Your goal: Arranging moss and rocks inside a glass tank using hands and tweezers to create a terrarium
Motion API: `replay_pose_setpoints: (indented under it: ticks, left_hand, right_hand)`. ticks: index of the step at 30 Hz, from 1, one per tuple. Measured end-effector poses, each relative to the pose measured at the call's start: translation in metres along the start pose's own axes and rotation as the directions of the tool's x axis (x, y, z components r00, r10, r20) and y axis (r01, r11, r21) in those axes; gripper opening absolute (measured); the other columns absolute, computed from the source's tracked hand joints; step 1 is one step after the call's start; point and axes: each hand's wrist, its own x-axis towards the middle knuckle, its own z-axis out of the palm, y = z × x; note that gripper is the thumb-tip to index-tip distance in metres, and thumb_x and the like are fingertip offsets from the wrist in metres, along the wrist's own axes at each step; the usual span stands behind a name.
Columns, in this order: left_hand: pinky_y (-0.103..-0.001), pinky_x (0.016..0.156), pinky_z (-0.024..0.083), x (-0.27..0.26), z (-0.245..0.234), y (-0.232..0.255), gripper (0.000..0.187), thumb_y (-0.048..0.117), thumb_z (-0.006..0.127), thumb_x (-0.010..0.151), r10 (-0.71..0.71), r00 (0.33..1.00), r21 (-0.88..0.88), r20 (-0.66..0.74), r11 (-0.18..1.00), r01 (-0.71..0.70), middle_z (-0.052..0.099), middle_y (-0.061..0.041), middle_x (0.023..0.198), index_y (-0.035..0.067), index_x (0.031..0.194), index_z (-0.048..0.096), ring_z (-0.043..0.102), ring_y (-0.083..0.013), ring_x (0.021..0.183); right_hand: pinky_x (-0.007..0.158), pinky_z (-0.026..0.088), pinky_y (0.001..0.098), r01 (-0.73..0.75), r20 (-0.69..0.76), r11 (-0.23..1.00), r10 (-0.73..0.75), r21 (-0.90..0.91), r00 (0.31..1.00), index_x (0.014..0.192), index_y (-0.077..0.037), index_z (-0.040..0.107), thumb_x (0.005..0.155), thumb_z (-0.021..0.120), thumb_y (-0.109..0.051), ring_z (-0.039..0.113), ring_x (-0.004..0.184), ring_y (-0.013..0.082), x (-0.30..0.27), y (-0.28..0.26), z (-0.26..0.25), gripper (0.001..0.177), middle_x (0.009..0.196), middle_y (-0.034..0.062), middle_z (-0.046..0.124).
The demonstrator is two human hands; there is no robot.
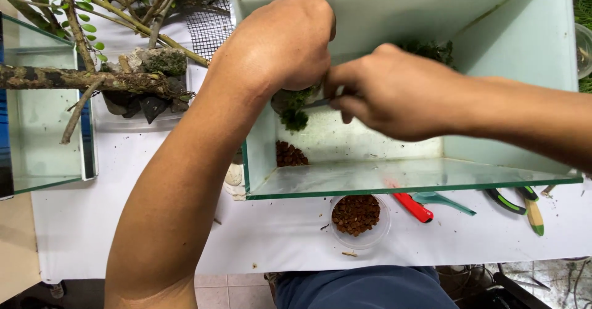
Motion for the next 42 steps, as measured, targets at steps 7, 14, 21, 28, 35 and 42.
replay_pose_setpoints:
  ticks: [7, 14, 21, 28, 35, 42]
  left_hand:
    - [-0.058, 0.065, 0.055, 0.004, 0.005, -0.005, 0.025, 0.005, 0.054, 0.076, 0.018, 1.000, 0.021, -0.021, 1.000, -0.018, 0.071, -0.025, 0.099, 0.000, 0.094, 0.070, 0.070, -0.0509, 0.084]
    - [-0.057, 0.067, 0.056, 0.008, 0.010, -0.009, 0.027, 0.002, 0.051, 0.079, 0.039, 0.999, 0.006, -0.030, 0.999, -0.039, 0.069, -0.024, 0.105, 0.001, 0.100, 0.067, 0.070, -0.0494, 0.085]
    - [-0.057, 0.063, 0.055, 0.006, 0.007, -0.007, 0.021, 0.002, 0.054, 0.077, 0.034, 0.999, 0.033, -0.019, 0.999, -0.033, 0.070, -0.023, 0.099, 0.001, 0.093, 0.067, 0.070, -0.0494, 0.081]
    - [-0.059, 0.066, 0.056, 0.009, 0.010, -0.008, 0.024, 0.004, 0.054, 0.079, 0.039, 0.999, 0.043, -0.034, 0.998, -0.038, 0.069, -0.025, 0.102, 0.001, 0.097, 0.068, 0.070, -0.0514, 0.084]
    - [-0.058, 0.065, 0.055, 0.008, 0.010, -0.009, 0.021, 0.005, 0.055, 0.079, 0.044, 0.999, 0.036, -0.032, 0.998, -0.043, 0.070, -0.023, 0.102, 0.002, 0.096, 0.067, 0.070, -0.0490, 0.084]
    - [-0.057, 0.068, 0.056, 0.010, 0.011, -0.010, 0.025, 0.008, 0.056, 0.080, 0.047, 0.998, 0.046, -0.030, 0.998, -0.045, 0.068, -0.022, 0.107, 0.004, 0.102, 0.067, 0.070, -0.0481, 0.087]
  right_hand:
    - [0.050, 0.046, 0.0613, 0.242, -0.091, 0.957, -0.258, -0.159, 0.962, 0.110, -0.018, 0.065, 0.104, 0.045, -0.022, 0.061, 0.061, 0.0468, 0.026, -0.003, 0.036, 0.022, 0.080, 0.0182, 0.067]
    - [0.042, 0.035, 0.0572, 0.255, -0.071, 0.932, -0.282, -0.257, 0.957, 0.102, -0.014, 0.053, 0.095, 0.039, -0.012, 0.050, 0.052, 0.0453, 0.045, 0.008, 0.058, 0.015, 0.073, 0.0171, 0.061]
    - [0.032, 0.030, 0.0485, 0.383, -0.206, 0.780, -0.534, -0.495, 0.820, 0.112, -0.008, 0.055, 0.083, 0.048, 0.000, 0.047, 0.039, 0.0361, 0.062, 0.033, 0.087, 0.031, 0.055, 0.0092, 0.054]
    - [0.031, 0.039, 0.0502, 0.389, -0.242, 0.733, -0.592, -0.558, 0.769, 0.121, -0.006, 0.059, 0.084, 0.049, -0.005, 0.056, 0.041, 0.0366, 0.071, 0.037, 0.095, 0.037, 0.064, 0.0089, 0.061]
    - [0.031, 0.035, 0.0489, 0.388, -0.238, 0.738, -0.586, -0.552, 0.775, 0.104, -0.007, 0.058, 0.086, 0.049, -0.003, 0.048, 0.038, 0.0349, 0.069, 0.037, 0.094, 0.020, 0.057, 0.0088, 0.055]
    - [0.030, 0.032, 0.0460, 0.400, -0.251, 0.735, -0.601, -0.548, 0.759, 0.104, -0.006, 0.058, 0.083, 0.048, 0.000, 0.046, 0.040, 0.0315, 0.065, 0.037, 0.091, 0.024, 0.059, 0.0076, 0.054]
